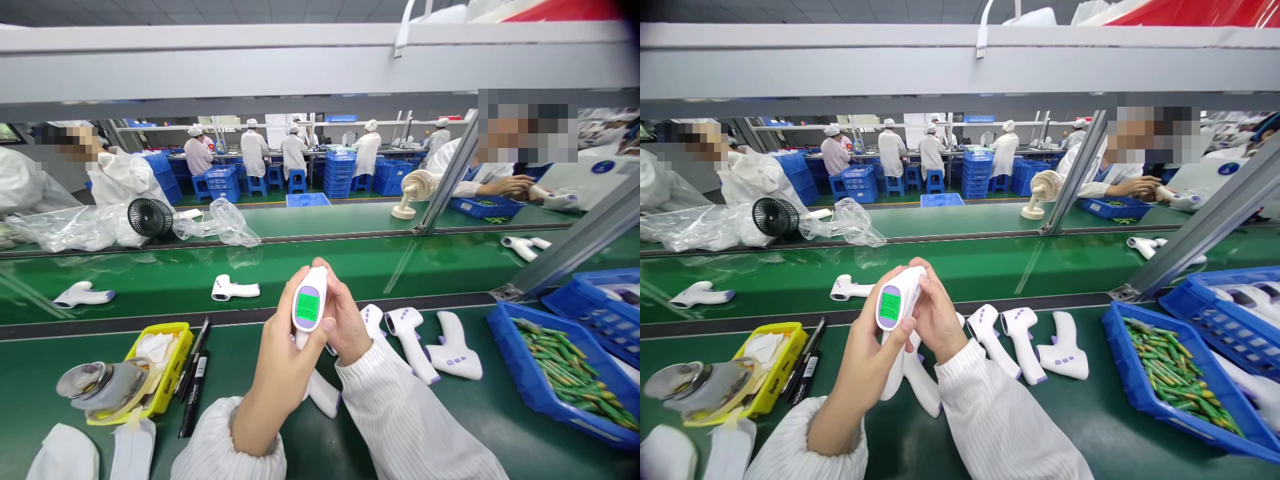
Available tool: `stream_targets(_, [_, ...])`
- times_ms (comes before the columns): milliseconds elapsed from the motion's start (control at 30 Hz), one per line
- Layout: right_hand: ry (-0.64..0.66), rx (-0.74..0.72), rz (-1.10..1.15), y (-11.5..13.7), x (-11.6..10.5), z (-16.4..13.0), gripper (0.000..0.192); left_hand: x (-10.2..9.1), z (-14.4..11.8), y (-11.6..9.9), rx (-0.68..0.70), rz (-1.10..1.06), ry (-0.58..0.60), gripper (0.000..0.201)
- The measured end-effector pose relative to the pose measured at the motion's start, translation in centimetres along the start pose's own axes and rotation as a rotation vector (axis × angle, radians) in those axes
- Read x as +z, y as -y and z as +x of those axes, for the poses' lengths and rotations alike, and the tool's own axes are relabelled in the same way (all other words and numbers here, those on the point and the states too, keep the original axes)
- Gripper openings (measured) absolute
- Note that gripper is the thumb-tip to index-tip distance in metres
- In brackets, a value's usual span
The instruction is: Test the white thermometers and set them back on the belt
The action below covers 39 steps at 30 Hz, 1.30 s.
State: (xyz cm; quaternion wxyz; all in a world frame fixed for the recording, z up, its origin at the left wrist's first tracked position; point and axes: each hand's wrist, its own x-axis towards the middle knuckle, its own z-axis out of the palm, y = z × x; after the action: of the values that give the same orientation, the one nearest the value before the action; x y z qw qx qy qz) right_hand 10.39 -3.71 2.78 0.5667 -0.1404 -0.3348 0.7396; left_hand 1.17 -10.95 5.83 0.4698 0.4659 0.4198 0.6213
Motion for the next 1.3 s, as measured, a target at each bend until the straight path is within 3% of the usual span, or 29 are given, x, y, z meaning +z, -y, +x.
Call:
stream_targets(233, [0.073,0.024,0.020,0.0,-0.1,-0.1,0.036,-0.4,0.0,0.7,0.123,0.162,0.012,0.060])
stream_targets(467, [0.086,0.033,0.018,-0.1,-0.1,-0.1,0.038,-0.5,-0.1,0.5,0.045,0.060,0.001,0.064])
stream_targets(667, [0.186,0.007,-0.012,-0.1,-0.1,-0.2,0.051,-0.4,-0.4,0.2,-0.003,0.007,-0.034,0.063])
stream_targets(767, [0.194,0.008,-0.026,-0.2,-0.2,-0.3,0.051,-0.5,-0.2,0.2,0.026,0.106,-0.044,0.060])
stream_targets(900, [0.202,0.007,-0.003,-0.4,-0.3,-0.1,0.048,-0.6,-0.1,0.4,0.140,0.392,-0.026,0.050])
stream_targets(1067, [0.156,-0.111,-0.083,-0.6,0.0,0.0,0.041,-0.6,0.1,1.1,0.279,0.561,-0.167,0.050])
stream_targets(1167, [0.146,-0.237,-0.295,-1.0,0.6,-0.7,0.041,-0.9,0.8,1.3,0.228,0.362,-0.180,0.039])
stream_targets(1300, [0.273,-0.402,-0.651,-1.8,1.3,-1.4,0.060,-2.4,2.8,1.0,0.049,-0.322,-0.284,0.037])
